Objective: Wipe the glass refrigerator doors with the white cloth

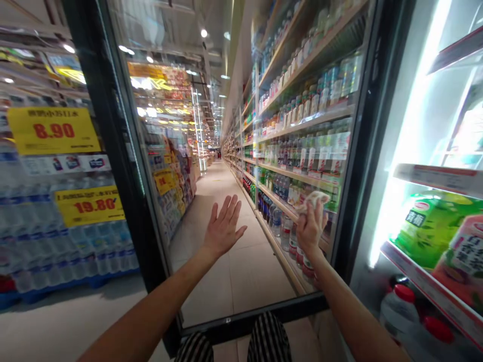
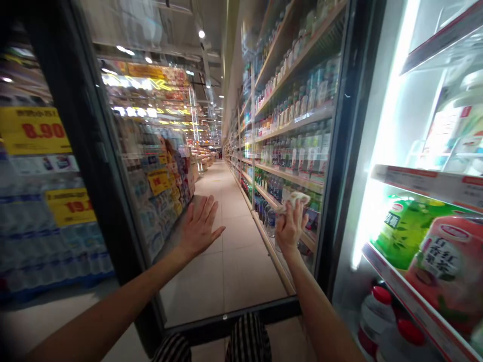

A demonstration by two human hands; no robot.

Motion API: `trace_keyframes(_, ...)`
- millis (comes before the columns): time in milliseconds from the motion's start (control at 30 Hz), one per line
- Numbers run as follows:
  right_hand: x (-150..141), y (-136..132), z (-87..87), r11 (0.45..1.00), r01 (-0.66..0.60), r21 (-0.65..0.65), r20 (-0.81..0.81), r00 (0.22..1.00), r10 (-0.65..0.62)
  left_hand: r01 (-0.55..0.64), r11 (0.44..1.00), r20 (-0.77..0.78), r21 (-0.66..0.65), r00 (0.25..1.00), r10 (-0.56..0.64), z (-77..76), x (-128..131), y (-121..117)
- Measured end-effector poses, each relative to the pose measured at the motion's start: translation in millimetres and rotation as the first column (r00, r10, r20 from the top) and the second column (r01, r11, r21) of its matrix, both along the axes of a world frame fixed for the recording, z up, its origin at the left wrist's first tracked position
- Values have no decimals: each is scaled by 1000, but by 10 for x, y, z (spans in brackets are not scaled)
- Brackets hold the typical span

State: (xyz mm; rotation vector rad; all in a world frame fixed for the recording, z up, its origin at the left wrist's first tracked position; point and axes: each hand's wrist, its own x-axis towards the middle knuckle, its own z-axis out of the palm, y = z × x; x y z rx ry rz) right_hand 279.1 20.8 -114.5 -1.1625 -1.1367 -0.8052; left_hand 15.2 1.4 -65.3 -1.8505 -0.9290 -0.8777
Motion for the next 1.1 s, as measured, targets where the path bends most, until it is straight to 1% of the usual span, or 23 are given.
trace_keyframes(33, 29, 16, 15, 999, 31, 14, -133, 991, -29, 1, 1000, -1, -1, 1000, -1, -2, -1, 2)
trace_keyframes(67, 14, 21, 22, 999, 42, 21, -199, 979, -37, 2, 1000, 0, -1, 1000, -2, -3, -3, 4)
trace_keyframes(100, -46, 14, 17, 999, 29, 19, -180, 983, -25, 3, 1000, 3, 1, 1000, -3, -4, -4, 6)
trace_keyframes(167, -242, -29, -33, 998, -58, -23, 83, 995, 59, 8, 1000, 5, 4, 1000, -8, -2, -7, 7)
trace_keyframes(233, -397, -81, -110, 983, -137, -120, 400, 900, 174, 16, 1000, 7, 0, 1000, -16, 2, -9, 5)
trace_keyframes(267, -413, -96, -144, 977, -149, -156, 479, 853, 206, 19, 1000, 7, -5, 1000, -19, 3, -8, 3)
trace_keyframes(300, -381, -100, -167, 976, -145, -162, 490, 847, 207, 22, 1000, 6, -5, 1000, -22, 3, -7, 1)
trace_keyframes(333, -310, -92, -177, 982, -127, -137, 433, 884, 175, 25, 1000, 5, 0, 1000, -25, 2, -6, 1)
trace_keyframes(400, -130, -55, -151, 996, -57, -65, 155, 986, 66, 28, 1000, -3, 14, 1000, -28, -2, -5, 4)
trace_keyframes(467, -44, -25, -94, 999, 2, -32, -112, 994, -5, 34, 999, -12, 33, 999, -34, -12, -5, 14)
trace_keyframes(500, -69, -24, -69, 1000, 5, -30, -161, 987, -10, 37, 999, -15, 38, 999, -36, -18, -6, 21)
trace_keyframes(533, -137, -33, -55, 999, -10, -35, -136, 991, 5, 37, 998, -16, 41, 999, -36, -24, -7, 29)
trace_keyframes(600, -329, -73, -63, 995, -75, -72, 109, 991, 82, 38, 998, -21, 46, 999, -37, -36, -11, 42)
trace_keyframes(667, -451, -112, -102, 982, -126, -142, 395, 902, 173, 30, 999, -25, 45, 999, -29, -45, -13, 50)
trace_keyframes(700, -446, -118, -119, 978, -131, -162, 467, 863, 193, 24, 999, -27, 43, 999, -23, -48, -14, 52)
trace_keyframes(733, -395, -112, -128, 980, -125, -154, 473, 862, 184, 20, 999, -28, 45, 999, -18, -50, -14, 54)
trace_keyframes(767, -311, -94, -124, 987, -105, -123, 411, 900, 147, 16, 999, -29, 47, 999, -14, -51, -15, 55)
trace_keyframes(833, -130, -40, -83, 998, -32, -46, 129, 991, 37, 8, 999, -30, 51, 1000, -7, -53, -14, 58)
trace_keyframes(900, -68, -3, -27, 1000, 29, -11, -111, 993, -30, 7, 998, -32, 56, 999, -5, -55, -14, 61)
trace_keyframes(933, -108, -3, -9, 1000, 30, -4, -135, 990, -30, 8, 998, -31, 58, 999, -6, -56, -13, 61)
trace_keyframes(1000, -286, -36, -16, 999, -33, -27, 44, 998, 34, 7, 998, -29, 56, 1000, -5, -55, -11, 57)
trace_keyframes(1067, -450, -86, -70, 990, -112, -91, 336, 932, 136, 7, 999, -26, 51, 1000, -6, -52, -9, 47)
trace_keyframes(1100, -473, -103, -102, 984, -131, -124, 429, 887, 172, 6, 999, -24, 48, 1000, -5, -51, -8, 41)
